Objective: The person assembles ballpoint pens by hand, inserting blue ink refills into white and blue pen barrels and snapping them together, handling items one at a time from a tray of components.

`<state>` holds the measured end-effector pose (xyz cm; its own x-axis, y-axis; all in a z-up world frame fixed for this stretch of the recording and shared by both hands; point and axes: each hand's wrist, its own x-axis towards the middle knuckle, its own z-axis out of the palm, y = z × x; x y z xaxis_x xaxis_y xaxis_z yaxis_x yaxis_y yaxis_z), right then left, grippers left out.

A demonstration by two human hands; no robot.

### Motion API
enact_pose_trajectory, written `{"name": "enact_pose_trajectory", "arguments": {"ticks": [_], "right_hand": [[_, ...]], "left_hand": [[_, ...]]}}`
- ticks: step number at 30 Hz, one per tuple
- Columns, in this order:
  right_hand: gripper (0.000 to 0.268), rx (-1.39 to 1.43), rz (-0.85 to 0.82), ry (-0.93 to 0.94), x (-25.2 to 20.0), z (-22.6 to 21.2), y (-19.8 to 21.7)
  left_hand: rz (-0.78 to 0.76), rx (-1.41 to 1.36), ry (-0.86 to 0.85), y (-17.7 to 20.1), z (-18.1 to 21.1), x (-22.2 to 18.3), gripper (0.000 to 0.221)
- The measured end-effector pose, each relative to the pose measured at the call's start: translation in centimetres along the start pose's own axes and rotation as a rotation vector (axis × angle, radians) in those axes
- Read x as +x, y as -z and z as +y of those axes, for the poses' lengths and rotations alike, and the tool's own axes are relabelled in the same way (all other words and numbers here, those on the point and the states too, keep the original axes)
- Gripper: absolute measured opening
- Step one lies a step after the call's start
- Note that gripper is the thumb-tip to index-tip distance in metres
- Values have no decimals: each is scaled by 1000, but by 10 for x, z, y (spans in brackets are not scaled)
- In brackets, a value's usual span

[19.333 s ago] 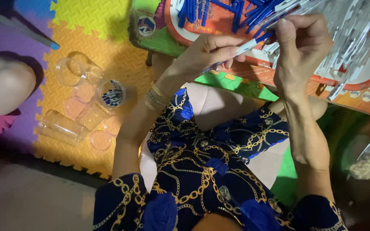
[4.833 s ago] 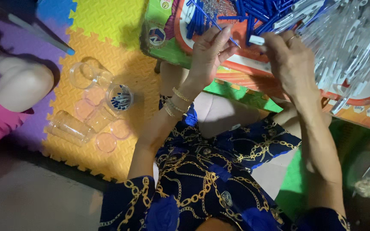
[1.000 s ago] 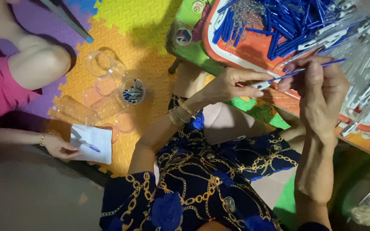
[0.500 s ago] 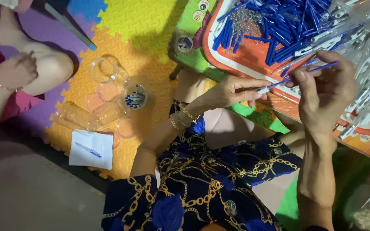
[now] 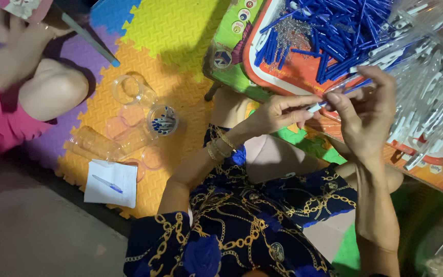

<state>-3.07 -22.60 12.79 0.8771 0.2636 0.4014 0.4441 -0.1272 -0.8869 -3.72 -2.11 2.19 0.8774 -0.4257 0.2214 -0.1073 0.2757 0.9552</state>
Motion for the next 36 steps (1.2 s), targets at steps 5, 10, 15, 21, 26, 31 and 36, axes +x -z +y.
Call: {"name": "enact_pose_trajectory", "arguments": {"ticks": [5, 10, 15, 21, 26, 31, 36], "right_hand": [[32, -39, -18, -14, -7, 1, 0], [22, 6, 86, -93, -6, 13, 5], [23, 40, 200, -97, -8, 30, 4], [8, -29, -26, -103, -13, 21, 0], [17, -37, 34, -145, -9, 11, -7], [14, 3, 189, -2, -12, 30, -13], [11, 0, 196, 54, -18, 36, -19]], "left_hand": [[-31, -57, 105, 3, 9, -2, 45], [-31, 52, 95, 4, -2, -4, 47], [-53, 83, 2, 5, -4, -4, 44], [-81, -68, 76, 4, 3, -4, 47], [-52, -64, 4, 4, -21, -1, 45], [-30, -69, 20, 2, -6, -1, 45], [-37, -231, 20, -3, -4, 3, 43]]}}
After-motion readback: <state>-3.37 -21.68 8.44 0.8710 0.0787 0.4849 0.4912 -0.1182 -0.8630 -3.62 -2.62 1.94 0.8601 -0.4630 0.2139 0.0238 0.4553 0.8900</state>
